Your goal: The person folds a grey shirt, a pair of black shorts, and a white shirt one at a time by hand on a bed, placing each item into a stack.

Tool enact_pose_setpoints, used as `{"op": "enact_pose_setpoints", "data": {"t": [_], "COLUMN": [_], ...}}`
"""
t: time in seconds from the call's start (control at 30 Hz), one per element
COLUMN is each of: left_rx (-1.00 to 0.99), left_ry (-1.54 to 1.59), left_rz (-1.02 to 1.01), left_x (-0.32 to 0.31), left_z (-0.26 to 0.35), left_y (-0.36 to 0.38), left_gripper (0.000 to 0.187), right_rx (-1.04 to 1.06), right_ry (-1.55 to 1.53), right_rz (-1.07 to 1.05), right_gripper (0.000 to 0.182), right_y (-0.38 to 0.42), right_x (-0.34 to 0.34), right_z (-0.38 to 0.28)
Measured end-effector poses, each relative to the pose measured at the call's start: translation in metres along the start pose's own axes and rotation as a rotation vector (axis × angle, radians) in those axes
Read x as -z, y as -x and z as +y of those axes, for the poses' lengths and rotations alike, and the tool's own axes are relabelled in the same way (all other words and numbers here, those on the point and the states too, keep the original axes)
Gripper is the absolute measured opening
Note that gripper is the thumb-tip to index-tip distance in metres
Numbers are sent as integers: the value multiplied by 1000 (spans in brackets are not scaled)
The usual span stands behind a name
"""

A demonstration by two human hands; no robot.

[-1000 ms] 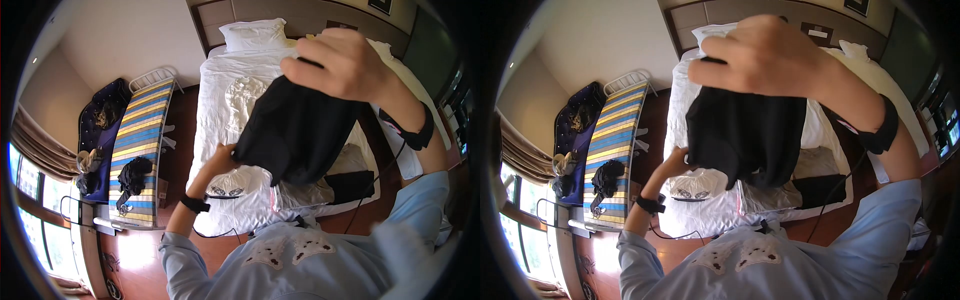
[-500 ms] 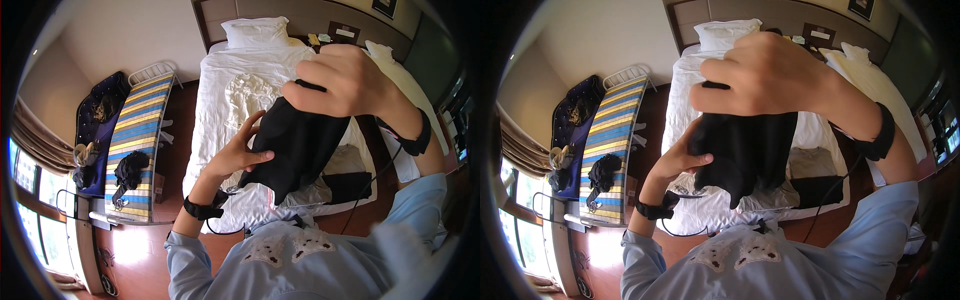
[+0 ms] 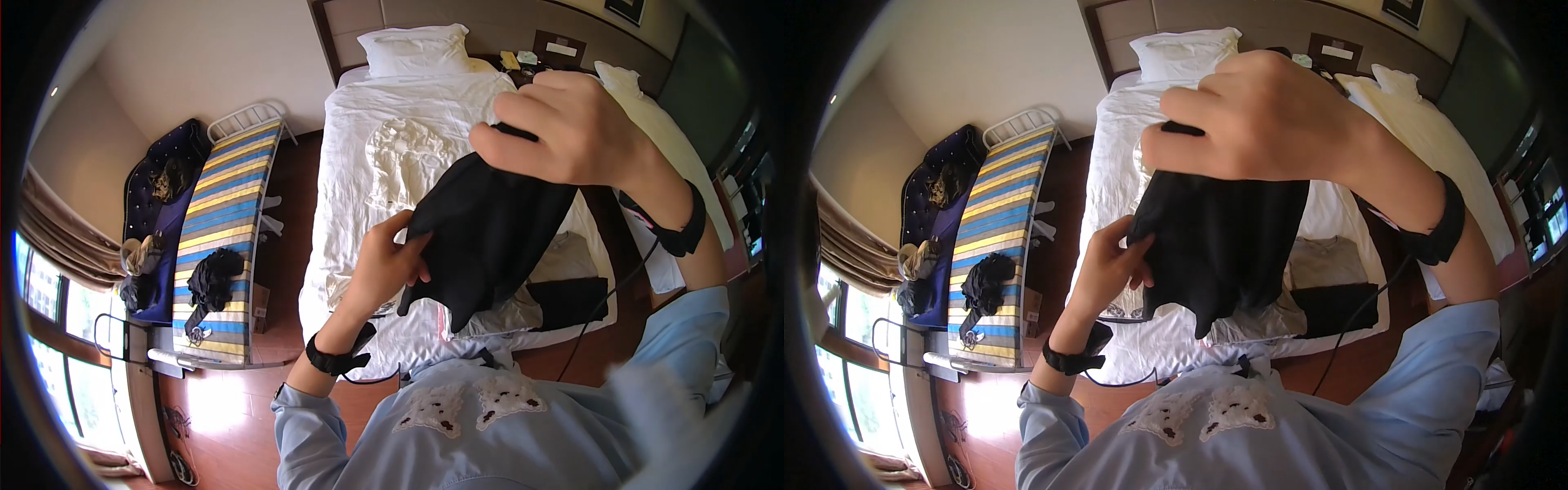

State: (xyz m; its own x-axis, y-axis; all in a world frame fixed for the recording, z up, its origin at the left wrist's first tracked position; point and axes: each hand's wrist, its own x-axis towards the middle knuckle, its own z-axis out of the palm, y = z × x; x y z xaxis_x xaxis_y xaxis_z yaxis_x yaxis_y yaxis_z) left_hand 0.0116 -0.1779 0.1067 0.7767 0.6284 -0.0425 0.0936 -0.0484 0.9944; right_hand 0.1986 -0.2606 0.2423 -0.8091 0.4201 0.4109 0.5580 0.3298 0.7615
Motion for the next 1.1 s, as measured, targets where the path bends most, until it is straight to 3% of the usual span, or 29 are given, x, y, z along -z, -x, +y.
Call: {"op": "enact_pose_setpoints", "data": {"t": [0.13,0.33,0.43,0.53,0.6,0.73,0.9,0.93,1.03,1.1], "left_rx": [-140,-472,-529,-588,-627,-655,-620,-628,-497,-504], "left_ry": [59,27,51,141,131,489,760,738,866,887], "left_rz": [39,236,263,183,136,-17,-189,-317,-517,-577], "left_x": [16,37,35,26,27,19,15,20,16,11], "left_z": [-14,18,36,53,56,65,82,84,108,116], "left_y": [-17,-44,-45,-46,-50,-55,-58,-64,-65,-70], "left_gripper": [14,16,14,15,17,21,28,34,39,37], "right_rx": [-105,-227,-262,-318,-350,-418,-569,-629,-787,-783], "right_ry": [-167,-128,-113,-158,-158,-394,-526,-556,-394,-312], "right_rz": [-142,-108,-38,20,-60,90,19,-12,-132,-58], "right_gripper": [16,24,43,35,34,32,29,27,24,24], "right_y": [1,1,-1,-4,-4,-5,-5,-6,-16,-9], "right_x": [2,5,10,17,21,22,27,29,33,18], "right_z": [-1,9,20,25,27,32,46,47,54,60]}}
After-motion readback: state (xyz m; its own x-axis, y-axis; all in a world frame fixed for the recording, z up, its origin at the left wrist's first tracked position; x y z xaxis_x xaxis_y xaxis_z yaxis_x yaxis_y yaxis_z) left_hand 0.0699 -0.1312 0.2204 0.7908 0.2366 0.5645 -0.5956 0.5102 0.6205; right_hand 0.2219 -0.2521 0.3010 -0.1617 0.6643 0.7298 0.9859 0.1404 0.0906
